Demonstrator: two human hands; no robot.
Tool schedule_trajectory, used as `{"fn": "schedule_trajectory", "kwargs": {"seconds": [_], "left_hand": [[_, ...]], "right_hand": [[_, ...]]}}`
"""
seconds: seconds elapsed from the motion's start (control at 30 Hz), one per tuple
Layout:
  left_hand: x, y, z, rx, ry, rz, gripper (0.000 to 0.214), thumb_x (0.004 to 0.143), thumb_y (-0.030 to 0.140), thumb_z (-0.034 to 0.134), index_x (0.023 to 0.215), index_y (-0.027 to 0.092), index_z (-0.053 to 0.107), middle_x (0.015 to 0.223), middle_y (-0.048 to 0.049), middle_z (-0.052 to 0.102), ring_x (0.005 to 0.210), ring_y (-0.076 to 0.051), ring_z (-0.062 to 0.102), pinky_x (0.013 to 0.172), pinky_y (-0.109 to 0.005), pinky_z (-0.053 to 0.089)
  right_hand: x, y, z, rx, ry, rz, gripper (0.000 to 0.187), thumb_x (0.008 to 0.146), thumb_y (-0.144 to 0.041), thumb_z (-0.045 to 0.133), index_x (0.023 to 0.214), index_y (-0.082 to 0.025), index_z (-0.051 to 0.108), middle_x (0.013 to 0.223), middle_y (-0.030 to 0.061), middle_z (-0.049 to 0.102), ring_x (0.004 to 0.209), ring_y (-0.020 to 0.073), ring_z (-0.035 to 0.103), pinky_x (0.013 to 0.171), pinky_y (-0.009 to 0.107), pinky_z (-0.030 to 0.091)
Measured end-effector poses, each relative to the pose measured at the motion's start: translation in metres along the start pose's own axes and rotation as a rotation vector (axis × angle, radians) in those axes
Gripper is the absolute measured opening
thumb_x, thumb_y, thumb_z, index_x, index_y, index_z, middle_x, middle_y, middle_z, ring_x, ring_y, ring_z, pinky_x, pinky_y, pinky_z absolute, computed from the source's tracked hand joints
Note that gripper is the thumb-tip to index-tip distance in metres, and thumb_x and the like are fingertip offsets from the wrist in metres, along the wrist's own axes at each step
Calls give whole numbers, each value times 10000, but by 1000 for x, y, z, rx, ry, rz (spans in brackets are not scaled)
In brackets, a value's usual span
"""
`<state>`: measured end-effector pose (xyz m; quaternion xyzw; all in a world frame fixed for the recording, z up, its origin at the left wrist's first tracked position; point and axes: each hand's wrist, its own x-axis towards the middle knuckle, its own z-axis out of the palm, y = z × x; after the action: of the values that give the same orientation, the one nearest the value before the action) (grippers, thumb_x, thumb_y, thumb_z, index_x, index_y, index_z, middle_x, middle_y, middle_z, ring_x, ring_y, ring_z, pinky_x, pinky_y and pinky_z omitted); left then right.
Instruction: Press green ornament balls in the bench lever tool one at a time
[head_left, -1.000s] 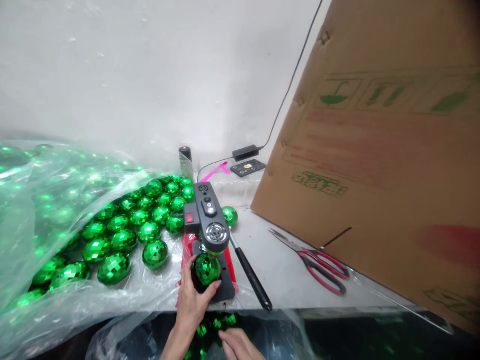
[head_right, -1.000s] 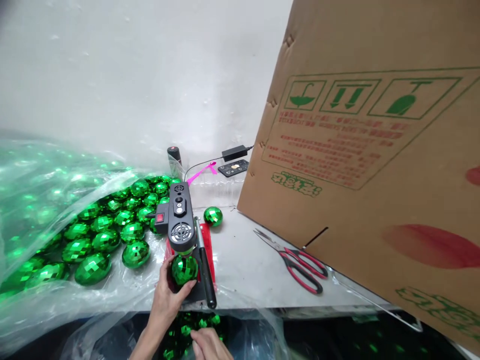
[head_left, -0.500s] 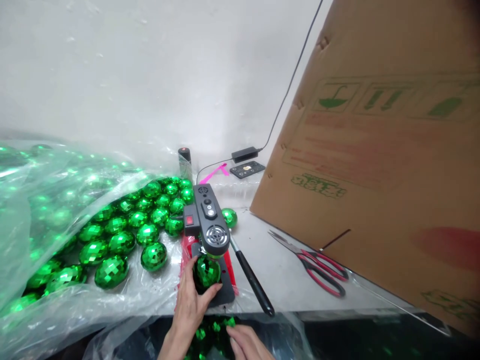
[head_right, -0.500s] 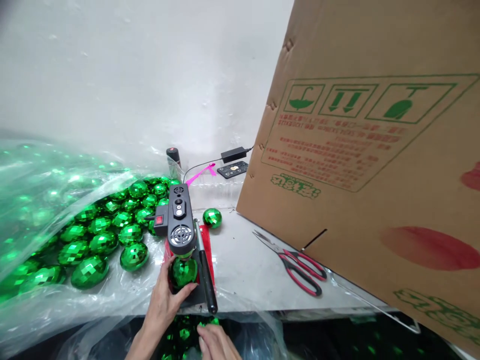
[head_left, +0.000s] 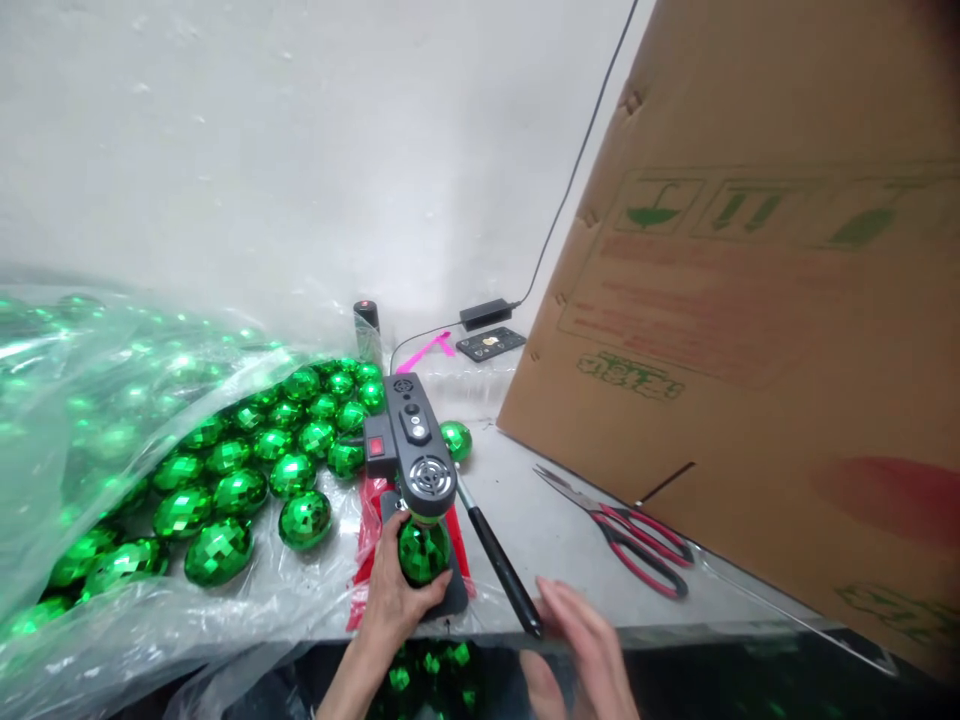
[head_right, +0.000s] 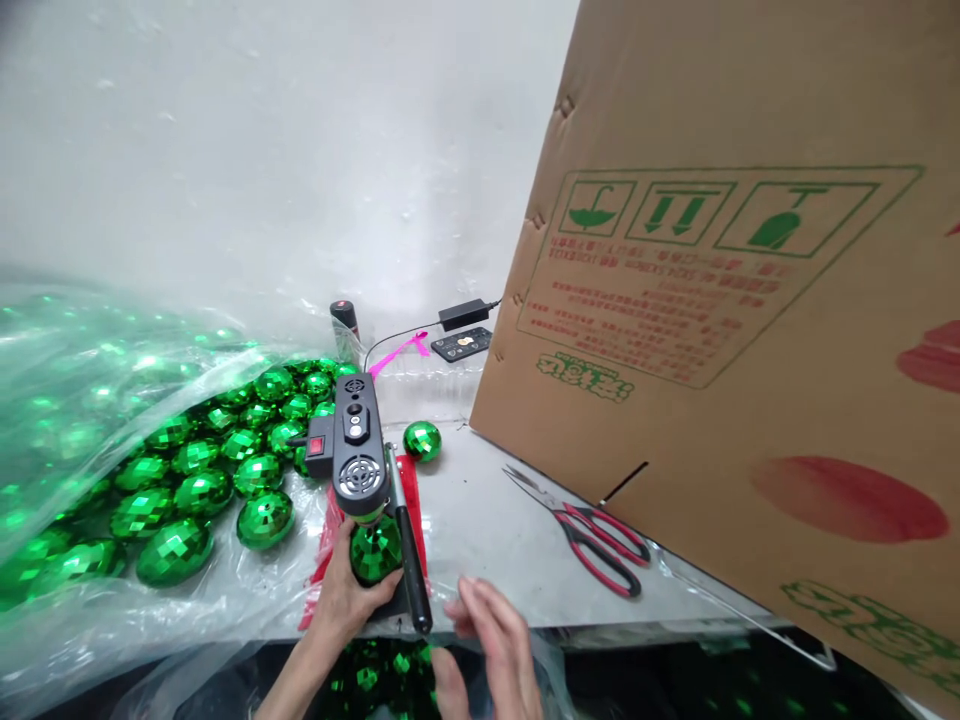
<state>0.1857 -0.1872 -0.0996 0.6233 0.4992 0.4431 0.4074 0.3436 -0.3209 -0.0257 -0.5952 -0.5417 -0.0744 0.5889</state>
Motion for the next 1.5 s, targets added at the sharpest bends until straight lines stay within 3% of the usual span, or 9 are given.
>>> {"fn": "schedule_trajectory", "kwargs": {"seconds": [0.13,0.2,0.3,0.43,0.57,0.77,1.07,1.5], "left_hand": [[-3,-3,4,5,27,28,835,650,366,902,1407,189,598,1392,-181,719,1343,-437,689,1211,-661,506],[-4,-6,6,26,24,49,845,646,349,902,1415,190,591,1397,-178,720,1342,-433,694,1199,-664,522],[-6,-12,10,66,20,88,856,651,322,903,1430,184,576,1398,-184,722,1326,-427,709,1168,-662,557],[-8,-17,15,104,41,150,881,638,281,909,1441,181,560,1406,-197,719,1318,-423,721,1147,-643,587],[-8,-18,18,121,51,197,899,638,247,910,1454,182,541,1415,-204,722,1337,-425,716,1144,-640,595],[-9,-23,21,130,75,224,918,610,230,913,1447,173,540,1412,-220,729,1325,-446,725,1121,-656,610],[-8,-19,21,127,72,209,898,610,226,918,1431,188,559,1390,-188,738,1298,-416,737,1124,-626,615],[-7,-18,23,145,92,210,900,600,217,914,1421,167,548,1373,-215,743,1298,-443,734,1115,-657,613]], "right_hand": [[66,-25,7,70,-25,-243,513,1095,-485,638,1513,-188,642,1261,183,764,1043,263,797,798,360,713],[92,-39,13,138,-86,-353,428,1117,-471,604,1403,-167,696,1158,163,796,990,250,802,760,346,699],[114,-50,22,240,-101,-388,250,1156,-330,532,1111,-174,723,884,68,771,780,165,763,680,261,637],[108,-47,38,304,-46,-351,280,1120,-133,477,896,-199,632,710,-3,655,601,115,642,574,236,536],[91,-39,50,319,84,-295,362,1141,-200,462,799,-215,582,680,-17,596,548,112,560,587,277,500],[76,-33,57,426,98,-182,406,1129,-205,474,725,-216,511,696,-13,573,548,98,507,490,236,383],[69,-29,63,481,139,-149,412,1111,-168,470,704,-214,510,683,-21,564,552,101,520,491,232,411],[69,-30,64,513,147,-145,422,1112,-126,440,706,-201,528,693,-21,570,580,96,549,516,230,434]]}}
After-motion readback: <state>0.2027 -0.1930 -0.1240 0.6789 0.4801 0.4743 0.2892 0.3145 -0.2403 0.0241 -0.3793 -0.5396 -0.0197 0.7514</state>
